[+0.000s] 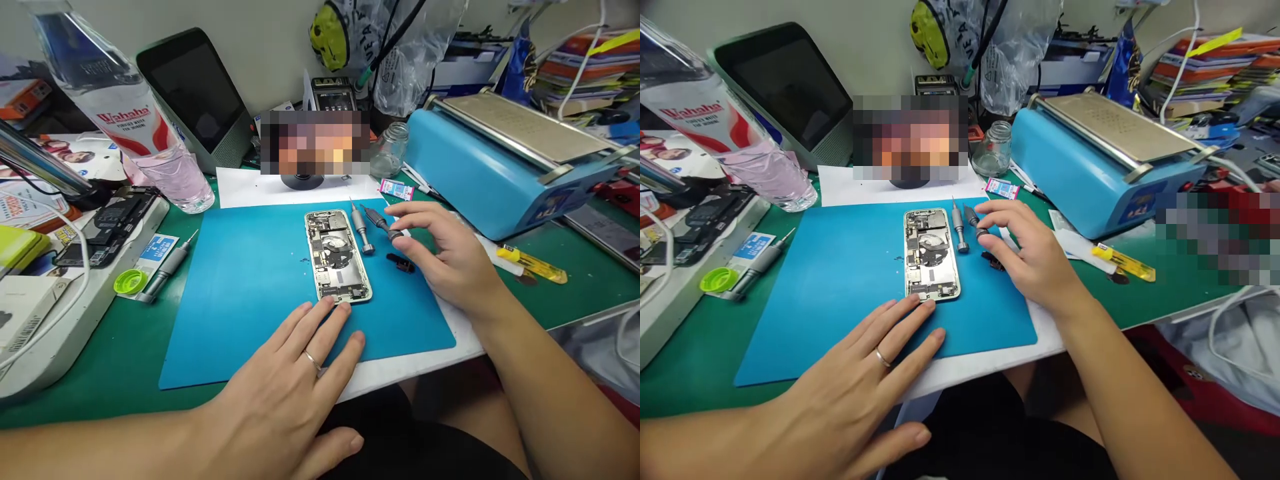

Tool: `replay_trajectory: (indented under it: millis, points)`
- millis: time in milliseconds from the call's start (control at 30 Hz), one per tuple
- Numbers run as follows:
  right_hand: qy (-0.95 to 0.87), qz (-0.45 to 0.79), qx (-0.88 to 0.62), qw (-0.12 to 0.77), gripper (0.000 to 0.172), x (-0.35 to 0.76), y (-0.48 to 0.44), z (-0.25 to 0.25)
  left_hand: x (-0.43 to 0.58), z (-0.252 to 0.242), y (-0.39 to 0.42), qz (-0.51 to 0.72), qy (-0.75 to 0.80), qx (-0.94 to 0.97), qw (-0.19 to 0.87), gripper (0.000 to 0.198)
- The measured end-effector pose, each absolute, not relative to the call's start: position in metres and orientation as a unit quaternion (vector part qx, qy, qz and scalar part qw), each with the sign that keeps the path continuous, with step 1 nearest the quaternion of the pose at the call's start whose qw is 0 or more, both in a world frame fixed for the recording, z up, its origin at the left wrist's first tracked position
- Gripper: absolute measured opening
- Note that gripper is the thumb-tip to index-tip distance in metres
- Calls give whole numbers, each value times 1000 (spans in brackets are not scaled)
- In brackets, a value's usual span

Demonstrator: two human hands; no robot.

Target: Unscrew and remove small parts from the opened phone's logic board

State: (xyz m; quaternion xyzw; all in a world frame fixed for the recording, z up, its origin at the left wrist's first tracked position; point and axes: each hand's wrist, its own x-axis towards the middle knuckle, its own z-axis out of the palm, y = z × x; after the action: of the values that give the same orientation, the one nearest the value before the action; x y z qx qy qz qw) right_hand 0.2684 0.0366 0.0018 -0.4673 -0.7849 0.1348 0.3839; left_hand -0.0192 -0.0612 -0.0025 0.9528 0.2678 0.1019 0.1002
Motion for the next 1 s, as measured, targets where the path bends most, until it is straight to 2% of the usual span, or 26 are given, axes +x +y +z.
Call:
replay_trajectory:
  millis: [133, 233, 300, 467, 700, 800, 1000]
  points:
    - [-681, 226, -441, 539, 11, 264, 34, 2, -18, -3, -59, 110, 261, 954, 98, 72]
    - [-623, 210, -412, 632, 18, 262, 36, 3, -18, -8, -57, 113, 250, 958, 86, 74]
    - [-599, 205, -401, 662, 23, 262, 38, 3, -19, -13, -56, 122, 247, 959, 63, 76]
    - [-618, 223, -424, 623, 24, 264, 36, 2, -18, -27, -55, 140, 235, 962, -1, 80]
    - [-683, 134, -439, 568, 19, 264, 27, -2, -19, -32, -57, 138, 240, 961, -11, 67]
    - [-700, 120, -441, 549, 21, 264, 26, -2, -18, -32, -58, 143, 245, 959, -20, 59]
    - [-698, 80, -452, 550, 30, 261, 25, 1, -16, -27, -58, 151, 245, 957, -27, 55]
